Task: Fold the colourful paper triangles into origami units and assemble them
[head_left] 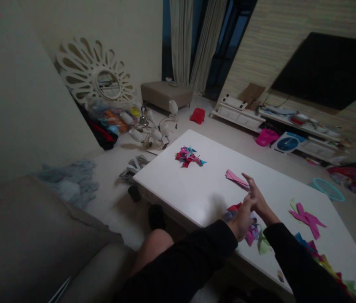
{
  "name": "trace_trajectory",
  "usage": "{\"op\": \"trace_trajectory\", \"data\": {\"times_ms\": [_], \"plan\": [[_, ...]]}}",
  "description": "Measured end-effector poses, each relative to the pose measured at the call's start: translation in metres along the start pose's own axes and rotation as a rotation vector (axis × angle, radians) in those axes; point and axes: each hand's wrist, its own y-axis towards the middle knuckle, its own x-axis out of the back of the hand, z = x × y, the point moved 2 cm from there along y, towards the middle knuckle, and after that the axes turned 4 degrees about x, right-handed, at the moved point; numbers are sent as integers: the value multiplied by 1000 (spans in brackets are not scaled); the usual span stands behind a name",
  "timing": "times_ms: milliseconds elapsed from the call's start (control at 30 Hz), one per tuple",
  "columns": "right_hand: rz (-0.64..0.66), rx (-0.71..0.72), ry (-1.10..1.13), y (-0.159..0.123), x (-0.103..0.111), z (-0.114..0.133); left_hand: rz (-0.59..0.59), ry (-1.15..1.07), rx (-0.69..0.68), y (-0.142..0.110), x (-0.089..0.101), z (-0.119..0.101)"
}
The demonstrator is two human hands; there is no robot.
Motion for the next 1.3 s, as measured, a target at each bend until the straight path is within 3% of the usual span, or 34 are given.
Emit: {"op": "trace_trajectory", "data": {"times_ms": [100, 300, 467, 567, 667, 833, 933, 1033, 1133, 1233, 1300], "plan": [[251, -92, -184, 63, -32, -2, -56, -32, -61, -8, 3, -9], [342, -87, -369, 148, -124, 0, -321, 156, -184, -16, 5, -31], [374, -74, -449, 176, -181, -5, -502, 149, -178, -9, 29, -55], [390, -86, -488, 179, -195, -8, -549, 161, -152, -5, 42, -63], [403, -75, -528, 173, -197, -8, -584, 209, -139, -9, 44, -63], [361, 9, -583, 161, -181, -17, -539, 296, -110, -16, 31, -42], [312, 98, -572, 145, -153, -33, -423, 432, -110, -15, 24, -21], [234, 99, -488, 111, -100, -49, -244, 641, -124, -9, 20, -6], [116, 0, -362, 56, -31, -52, -110, 782, -131, 0, 18, -3], [-51, -124, -184, -8, 26, -29, -125, 762, -136, 7, 17, -9], [-164, -161, -96, -46, 46, -4, -142, 657, -138, 10, 17, -15]]}}
